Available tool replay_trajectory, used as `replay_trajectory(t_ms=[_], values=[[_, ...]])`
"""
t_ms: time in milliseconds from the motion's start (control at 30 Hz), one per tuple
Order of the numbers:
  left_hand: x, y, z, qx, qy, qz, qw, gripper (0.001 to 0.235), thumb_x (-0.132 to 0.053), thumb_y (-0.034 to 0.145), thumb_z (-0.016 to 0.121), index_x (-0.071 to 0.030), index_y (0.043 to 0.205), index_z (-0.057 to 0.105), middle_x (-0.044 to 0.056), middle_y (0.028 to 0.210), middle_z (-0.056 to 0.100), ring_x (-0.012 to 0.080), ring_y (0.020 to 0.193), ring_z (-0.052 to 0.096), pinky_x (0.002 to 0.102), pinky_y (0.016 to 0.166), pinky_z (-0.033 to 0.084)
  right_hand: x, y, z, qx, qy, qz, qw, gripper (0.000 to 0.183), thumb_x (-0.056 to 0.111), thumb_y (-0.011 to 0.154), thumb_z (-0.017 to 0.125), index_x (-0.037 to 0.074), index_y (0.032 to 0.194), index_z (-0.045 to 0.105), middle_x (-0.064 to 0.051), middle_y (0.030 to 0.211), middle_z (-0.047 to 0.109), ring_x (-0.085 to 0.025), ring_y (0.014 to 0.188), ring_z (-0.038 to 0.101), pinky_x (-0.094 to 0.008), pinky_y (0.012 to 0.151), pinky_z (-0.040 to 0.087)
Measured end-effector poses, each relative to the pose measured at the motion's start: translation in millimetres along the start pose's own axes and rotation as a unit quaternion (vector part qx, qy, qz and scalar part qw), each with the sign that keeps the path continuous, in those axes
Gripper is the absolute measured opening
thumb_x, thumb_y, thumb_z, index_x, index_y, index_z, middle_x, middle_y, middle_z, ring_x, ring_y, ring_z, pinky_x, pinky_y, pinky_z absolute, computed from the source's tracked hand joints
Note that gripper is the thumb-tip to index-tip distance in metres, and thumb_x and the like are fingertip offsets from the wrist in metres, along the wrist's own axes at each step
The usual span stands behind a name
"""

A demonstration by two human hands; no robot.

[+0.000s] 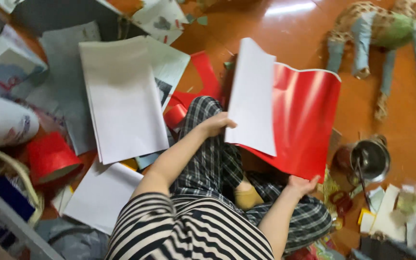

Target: Folding and cutting sheets of paper into strips using scissors

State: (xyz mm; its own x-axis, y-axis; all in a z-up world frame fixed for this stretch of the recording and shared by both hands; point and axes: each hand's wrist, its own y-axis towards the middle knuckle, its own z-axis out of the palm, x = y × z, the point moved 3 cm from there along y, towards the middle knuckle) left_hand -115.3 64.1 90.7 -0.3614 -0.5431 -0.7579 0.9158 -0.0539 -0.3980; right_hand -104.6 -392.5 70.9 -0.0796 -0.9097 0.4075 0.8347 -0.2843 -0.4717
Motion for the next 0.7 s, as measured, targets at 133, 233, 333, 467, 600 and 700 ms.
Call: replay_trajectory(t_ms=[133,233,333,467,600,700], values=[[32,-5,-15,-0.004,0.082,-0.087,0.993,0.053,-0.007,0.072,0.08,0.0,0.124,0.07,0.015,0.106,0.073,0.0344,0.099,0.076,0.053,0.079,0.066,-12,9,-41,-0.02,-0.041,-0.055,0.997,0.051,0.034,0.103,0.08,0.011,0.147,0.068,-0.018,0.146,0.075,-0.035,0.131,0.076,-0.063,0.12,0.056],[32,-11,5,0.002,0.109,-0.082,0.991,0.059,-0.002,0.072,0.076,0.006,0.13,0.068,0.021,0.114,0.072,0.0374,0.11,0.073,0.058,0.089,0.062,-27,32,-33,-0.039,-0.126,-0.097,0.987,0.039,0.024,0.103,0.087,0.018,0.14,0.075,-0.016,0.136,0.08,-0.033,0.124,0.081,-0.063,0.115,0.06],[24,-30,33,0.029,0.106,-0.014,0.994,0.055,-0.005,0.063,0.079,0.003,0.117,0.074,0.013,0.109,0.07,0.0296,0.106,0.07,0.051,0.091,0.061,-67,-11,-32,-0.071,-0.159,-0.144,0.974,0.026,0.013,0.098,0.09,0.006,0.123,0.083,-0.017,0.12,0.083,-0.025,0.114,0.082,-0.049,0.11,0.063],[36,-16,0,-0.037,0.034,-0.021,0.998,0.046,-0.006,0.077,0.078,-0.002,0.122,0.069,0.011,0.1,0.067,0.0284,0.098,0.066,0.048,0.095,0.054,-151,-118,35,0.183,-0.571,-0.174,0.781,0.043,0.006,0.096,0.076,0.003,0.139,0.074,-0.027,0.132,0.074,-0.042,0.129,0.067,-0.053,0.114,0.052],[1,-19,1,-0.041,0.042,-0.091,0.994,0.054,-0.051,0.107,0.073,-0.018,0.149,0.064,0.008,0.141,0.067,0.0241,0.133,0.063,0.043,0.113,0.052,-215,-97,-7,0.485,-0.584,-0.272,0.591,0.127,0.095,0.086,-0.005,0.017,0.156,0.066,-0.017,0.146,0.072,-0.045,0.139,0.062,-0.055,0.12,0.047],[-35,-44,21,-0.016,0.05,-0.116,0.992,0.069,-0.061,0.105,0.069,-0.016,0.155,0.056,0.009,0.147,0.063,0.0257,0.136,0.062,0.046,0.116,0.052,-241,-95,-12,0.452,-0.627,-0.318,0.55,0.078,0.066,0.108,0.017,0.027,0.156,0.064,-0.011,0.144,0.073,-0.045,0.136,0.065,-0.057,0.117,0.053]])
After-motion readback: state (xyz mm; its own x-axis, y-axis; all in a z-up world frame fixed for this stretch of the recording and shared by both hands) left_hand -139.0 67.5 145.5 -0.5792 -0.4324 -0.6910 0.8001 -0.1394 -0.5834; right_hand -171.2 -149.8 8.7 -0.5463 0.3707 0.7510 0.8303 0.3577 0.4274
